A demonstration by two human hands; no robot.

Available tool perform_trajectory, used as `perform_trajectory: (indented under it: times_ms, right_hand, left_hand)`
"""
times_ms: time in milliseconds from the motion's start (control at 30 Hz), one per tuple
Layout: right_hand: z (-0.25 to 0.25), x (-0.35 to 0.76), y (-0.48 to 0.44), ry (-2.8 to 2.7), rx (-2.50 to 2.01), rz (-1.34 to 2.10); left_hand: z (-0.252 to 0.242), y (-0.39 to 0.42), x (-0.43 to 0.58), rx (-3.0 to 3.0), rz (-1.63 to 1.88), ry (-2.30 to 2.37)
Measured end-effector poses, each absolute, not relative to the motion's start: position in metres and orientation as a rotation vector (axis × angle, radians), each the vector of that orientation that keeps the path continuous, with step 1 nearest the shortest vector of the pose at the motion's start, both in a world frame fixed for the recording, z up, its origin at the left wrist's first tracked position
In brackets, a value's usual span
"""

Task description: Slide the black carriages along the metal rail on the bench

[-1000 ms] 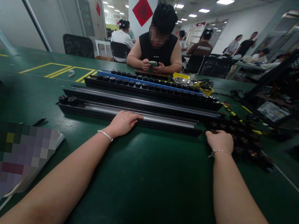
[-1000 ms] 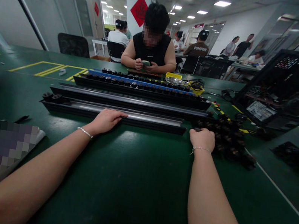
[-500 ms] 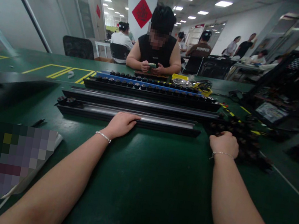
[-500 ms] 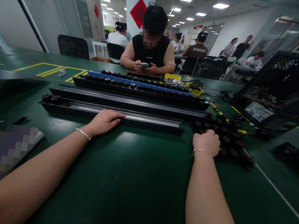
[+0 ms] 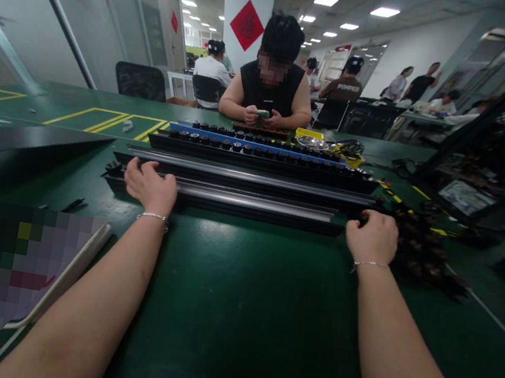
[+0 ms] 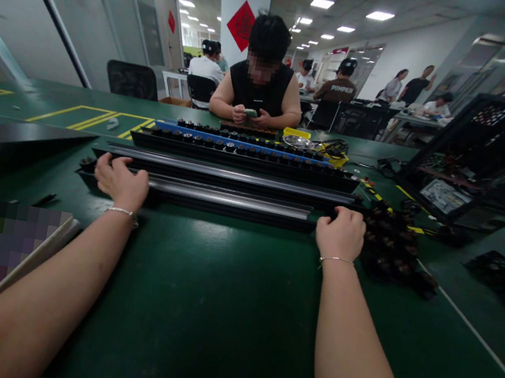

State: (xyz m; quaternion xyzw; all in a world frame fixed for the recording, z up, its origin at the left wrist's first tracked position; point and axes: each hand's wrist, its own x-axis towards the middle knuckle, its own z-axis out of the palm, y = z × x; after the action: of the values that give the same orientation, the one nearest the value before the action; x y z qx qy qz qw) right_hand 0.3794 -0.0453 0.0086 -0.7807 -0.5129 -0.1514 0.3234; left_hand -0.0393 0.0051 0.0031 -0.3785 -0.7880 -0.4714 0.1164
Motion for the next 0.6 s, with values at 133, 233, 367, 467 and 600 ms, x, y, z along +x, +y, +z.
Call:
perform_trajectory:
  times_ms: [133,233,367,467,600]
  right_hand:
    - [0.006,0.359,-0.038,-1.706,-1.843,-0.353]
    - [0.003,0.352,-0.036,-1.949,-1.736,-0.275]
    - [0.001,0.353,-0.035,-2.053,-1.715,-0.205]
    - [0.0,0.356,-0.034,-2.071,-1.709,-0.193]
    - [-0.002,0.355,-0.033,-2.066,-1.737,-0.206]
  left_hand:
    - [0.0,0.011,-0.058,-0.907,-1.466,-2.522]
    - [-0.001,0.014,-0.066,-0.831,-1.518,-2.62]
    - [-0.003,0.016,-0.075,-0.84,-1.477,-2.688]
    - [-0.005,0.016,-0.08,-0.864,-1.46,-2.712]
    - [-0.006,0.017,-0.082,-0.844,-1.452,-2.705]
